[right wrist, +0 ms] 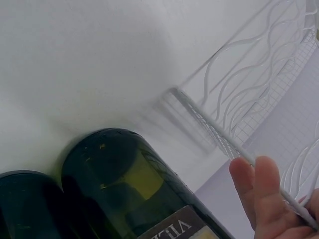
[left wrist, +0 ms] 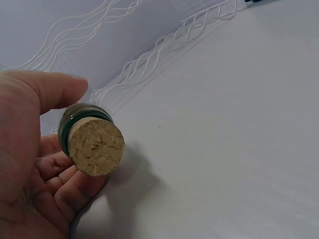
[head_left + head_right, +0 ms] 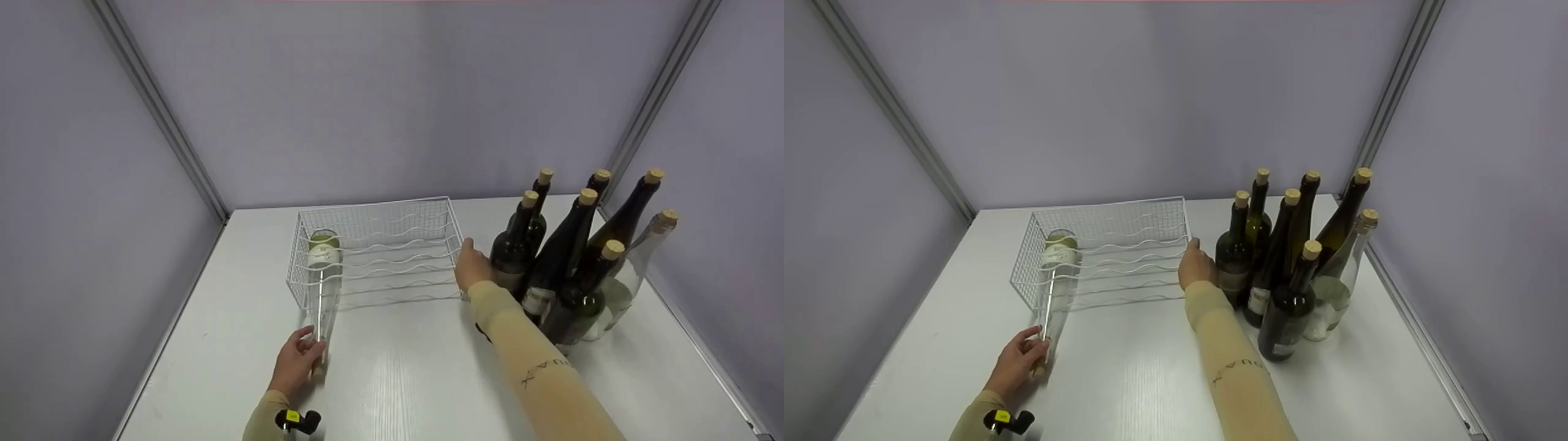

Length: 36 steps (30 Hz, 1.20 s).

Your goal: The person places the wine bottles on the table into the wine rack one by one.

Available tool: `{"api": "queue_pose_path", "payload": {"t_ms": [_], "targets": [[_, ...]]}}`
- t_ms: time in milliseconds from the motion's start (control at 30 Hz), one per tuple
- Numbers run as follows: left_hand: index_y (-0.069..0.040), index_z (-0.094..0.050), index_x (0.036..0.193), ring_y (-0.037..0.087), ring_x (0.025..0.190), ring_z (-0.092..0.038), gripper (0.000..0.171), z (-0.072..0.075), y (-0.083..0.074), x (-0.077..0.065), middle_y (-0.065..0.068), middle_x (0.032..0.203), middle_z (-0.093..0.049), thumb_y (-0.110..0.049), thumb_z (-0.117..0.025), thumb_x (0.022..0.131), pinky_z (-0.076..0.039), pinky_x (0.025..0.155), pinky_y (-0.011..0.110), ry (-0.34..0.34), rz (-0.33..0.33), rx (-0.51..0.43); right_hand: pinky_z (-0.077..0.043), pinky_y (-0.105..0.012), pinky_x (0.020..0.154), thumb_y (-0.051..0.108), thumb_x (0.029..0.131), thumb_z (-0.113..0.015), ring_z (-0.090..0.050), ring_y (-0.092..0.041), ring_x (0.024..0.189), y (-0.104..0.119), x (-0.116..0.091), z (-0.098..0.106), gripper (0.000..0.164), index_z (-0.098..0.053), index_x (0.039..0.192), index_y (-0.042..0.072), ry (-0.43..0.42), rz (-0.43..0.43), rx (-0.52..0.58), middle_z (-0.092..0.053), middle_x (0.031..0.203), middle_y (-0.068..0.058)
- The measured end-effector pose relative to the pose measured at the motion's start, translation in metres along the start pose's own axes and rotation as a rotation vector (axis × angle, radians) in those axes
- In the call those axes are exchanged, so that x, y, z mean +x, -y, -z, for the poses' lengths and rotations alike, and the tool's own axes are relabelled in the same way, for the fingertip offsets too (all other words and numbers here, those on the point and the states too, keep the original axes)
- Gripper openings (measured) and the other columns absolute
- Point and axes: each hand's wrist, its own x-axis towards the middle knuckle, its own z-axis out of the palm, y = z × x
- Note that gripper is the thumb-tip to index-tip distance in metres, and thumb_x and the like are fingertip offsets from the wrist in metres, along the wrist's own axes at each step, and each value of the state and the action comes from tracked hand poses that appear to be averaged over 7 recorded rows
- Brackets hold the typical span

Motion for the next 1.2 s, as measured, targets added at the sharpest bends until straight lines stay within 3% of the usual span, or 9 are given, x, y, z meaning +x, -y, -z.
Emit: {"api": "queue_pose_path", "payload": {"t_ms": [233,433,600,833,1200], "targets": [[-0.006,-0.046,0.127,0.019,0.075,-0.057,0.058,0.0006,0.0009,-0.0028,0.008,0.09,-0.06,-0.03,-0.07,0.08,-0.047,0.059,0.029,-0.001,-0.032,-0.012,-0.048,-0.044,0.058,0.003,0.089,-0.045,-0.061,-0.032,0.066,0.0009,-0.0017,0.0008,0.02,-0.039,0.108,-0.003,0.001,0.003,-0.01,-0.06,0.079,-0.02],[-0.008,-0.048,0.123,0.02,0.07,-0.055,0.049,0.0008,-0.0001,-0.0056,0.008,0.09,-0.06,-0.027,-0.068,0.083,-0.045,0.054,0.029,-0.009,0.005,-0.033,-0.047,-0.043,0.057,0.002,0.09,-0.045,-0.061,-0.032,0.066,0.0005,-0.0033,0.0004,0.023,-0.038,0.111,-0.004,0.003,0.023,0.002,-0.061,0.077,-0.02],[-0.008,-0.049,0.124,0.02,0.072,-0.055,0.049,0.0009,-0.0016,-0.0049,0.008,0.092,-0.06,-0.031,-0.065,0.085,-0.045,0.057,0.03,0.004,0.018,-0.035,-0.048,-0.043,0.057,0.003,0.09,-0.044,-0.062,-0.032,0.067,0.0004,-0.0035,0.0012,0.023,-0.039,0.111,-0.004,-0.01,0.028,0.004,-0.061,0.077,-0.02],[0.0,-0.048,0.126,0.018,0.077,-0.056,0.055,-0.0004,-0.0006,-0.0032,0.009,0.094,-0.061,-0.035,-0.063,0.085,-0.045,0.065,0.029,0.008,-0.028,-0.006,-0.048,-0.044,0.056,0.003,0.089,-0.046,-0.062,-0.032,0.065,-0.001,-0.0021,-0.0004,0.023,-0.038,0.109,-0.005,-0.012,0.033,-0.01,-0.06,0.076,-0.02],[-0.003,-0.048,0.127,0.018,0.078,-0.056,0.053,-0.0029,-0.0009,-0.0043,0.008,0.093,-0.059,-0.035,-0.062,0.086,-0.047,0.064,0.029,-0.026,-0.004,-0.008,-0.048,-0.045,0.06,0.003,0.09,-0.042,-0.062,-0.034,0.07,-0.0021,-0.0003,-0.0032,0.025,-0.037,0.114,-0.004,0.0,0.008,-0.01,-0.061,0.081,-0.022]]}}
